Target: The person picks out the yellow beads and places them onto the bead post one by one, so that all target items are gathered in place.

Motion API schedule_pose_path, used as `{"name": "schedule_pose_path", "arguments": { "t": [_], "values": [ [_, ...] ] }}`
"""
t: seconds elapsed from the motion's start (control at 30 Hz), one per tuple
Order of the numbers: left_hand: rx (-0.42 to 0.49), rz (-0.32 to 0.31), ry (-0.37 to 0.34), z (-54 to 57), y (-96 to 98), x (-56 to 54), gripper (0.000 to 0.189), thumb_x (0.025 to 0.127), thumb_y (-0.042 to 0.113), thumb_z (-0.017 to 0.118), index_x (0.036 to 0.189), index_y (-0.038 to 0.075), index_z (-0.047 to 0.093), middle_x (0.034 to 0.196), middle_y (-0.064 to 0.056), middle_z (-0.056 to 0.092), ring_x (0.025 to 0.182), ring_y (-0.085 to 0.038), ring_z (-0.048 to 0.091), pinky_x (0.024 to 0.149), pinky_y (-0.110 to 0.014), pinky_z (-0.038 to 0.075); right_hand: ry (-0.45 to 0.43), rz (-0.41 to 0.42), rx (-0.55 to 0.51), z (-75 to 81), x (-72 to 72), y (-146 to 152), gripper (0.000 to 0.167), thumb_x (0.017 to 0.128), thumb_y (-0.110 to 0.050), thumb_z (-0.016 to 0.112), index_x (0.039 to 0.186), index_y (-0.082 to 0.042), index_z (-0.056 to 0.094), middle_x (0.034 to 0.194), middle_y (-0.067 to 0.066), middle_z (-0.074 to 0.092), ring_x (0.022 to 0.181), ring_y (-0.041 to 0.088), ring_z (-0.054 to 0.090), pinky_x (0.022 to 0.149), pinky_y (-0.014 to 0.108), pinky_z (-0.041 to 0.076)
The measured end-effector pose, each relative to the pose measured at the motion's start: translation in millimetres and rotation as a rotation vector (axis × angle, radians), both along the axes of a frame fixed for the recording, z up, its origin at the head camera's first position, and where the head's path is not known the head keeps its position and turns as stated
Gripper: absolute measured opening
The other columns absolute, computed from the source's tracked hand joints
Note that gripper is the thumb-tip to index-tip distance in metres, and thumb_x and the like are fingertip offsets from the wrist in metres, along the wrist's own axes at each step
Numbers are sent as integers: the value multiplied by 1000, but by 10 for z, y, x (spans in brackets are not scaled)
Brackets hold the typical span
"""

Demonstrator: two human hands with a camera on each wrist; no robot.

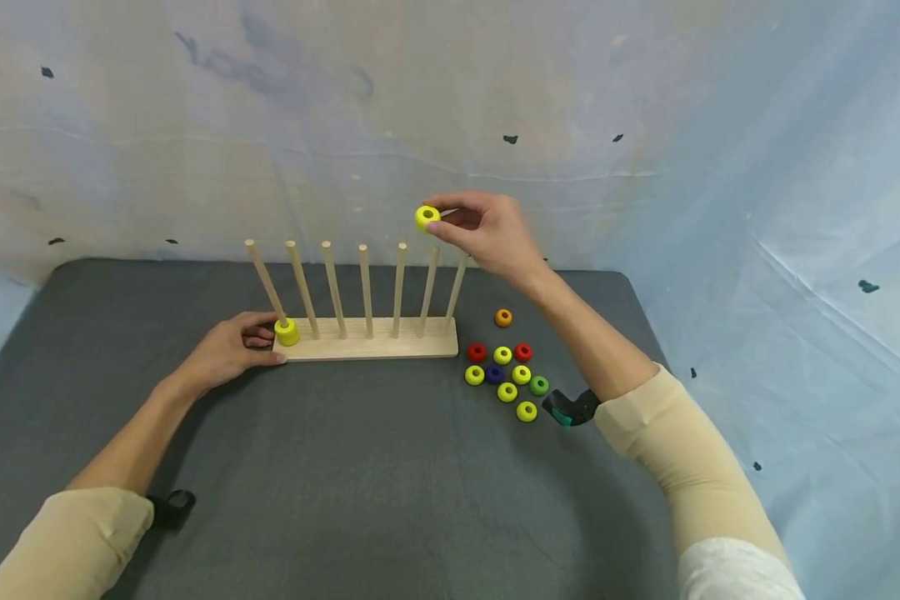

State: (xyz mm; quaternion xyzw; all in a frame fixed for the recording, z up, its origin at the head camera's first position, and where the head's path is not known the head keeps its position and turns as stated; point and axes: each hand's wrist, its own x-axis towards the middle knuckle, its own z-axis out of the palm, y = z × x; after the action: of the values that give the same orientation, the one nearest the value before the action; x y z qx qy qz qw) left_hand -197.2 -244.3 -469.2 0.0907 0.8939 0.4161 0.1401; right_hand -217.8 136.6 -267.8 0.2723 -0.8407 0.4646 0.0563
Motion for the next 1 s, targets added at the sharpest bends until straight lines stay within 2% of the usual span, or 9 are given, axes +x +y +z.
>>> {"name": "schedule_pose_path", "arguments": {
  "t": [0.13,0.27,0.5,0.8,1.0],
  "values": [
    [-2,-10,3,-18,0,21,81,88,21,79,151,-4,35,135,-24,45,116,-37,51,96,-51,45,0,30,-13,-123,-125,-59,29,92,-9,72,120,-3,71,111,10,72,95,17,70,83,28,57],
    [-1,-15,-4,-31,3,40,82,87,20,79,151,-5,35,134,-24,45,116,-36,52,96,-50,45,-2,75,-25,-168,-158,-152,28,91,-13,74,118,-5,72,110,6,73,94,12,71,81,27,58],
    [2,-10,4,-29,-13,21,81,88,21,78,151,-4,34,135,-23,45,117,-36,51,95,-49,46,-22,119,4,-86,-194,-345,28,92,-18,74,118,-9,72,105,3,74,85,8,71,77,27,57],
    [0,-9,-6,-27,-12,30,83,88,22,78,152,-4,33,136,-24,44,117,-37,51,95,-51,46,2,177,53,-28,-202,-575,30,93,-20,72,121,-10,72,108,1,73,83,7,70,73,26,56],
    [0,-8,-7,-4,-49,39,83,88,24,78,152,-3,33,137,-24,43,118,-38,50,96,-52,46,-48,201,73,-17,-186,-804,31,94,-20,71,124,-11,71,112,-2,71,86,3,69,75,24,55]
  ]
}}
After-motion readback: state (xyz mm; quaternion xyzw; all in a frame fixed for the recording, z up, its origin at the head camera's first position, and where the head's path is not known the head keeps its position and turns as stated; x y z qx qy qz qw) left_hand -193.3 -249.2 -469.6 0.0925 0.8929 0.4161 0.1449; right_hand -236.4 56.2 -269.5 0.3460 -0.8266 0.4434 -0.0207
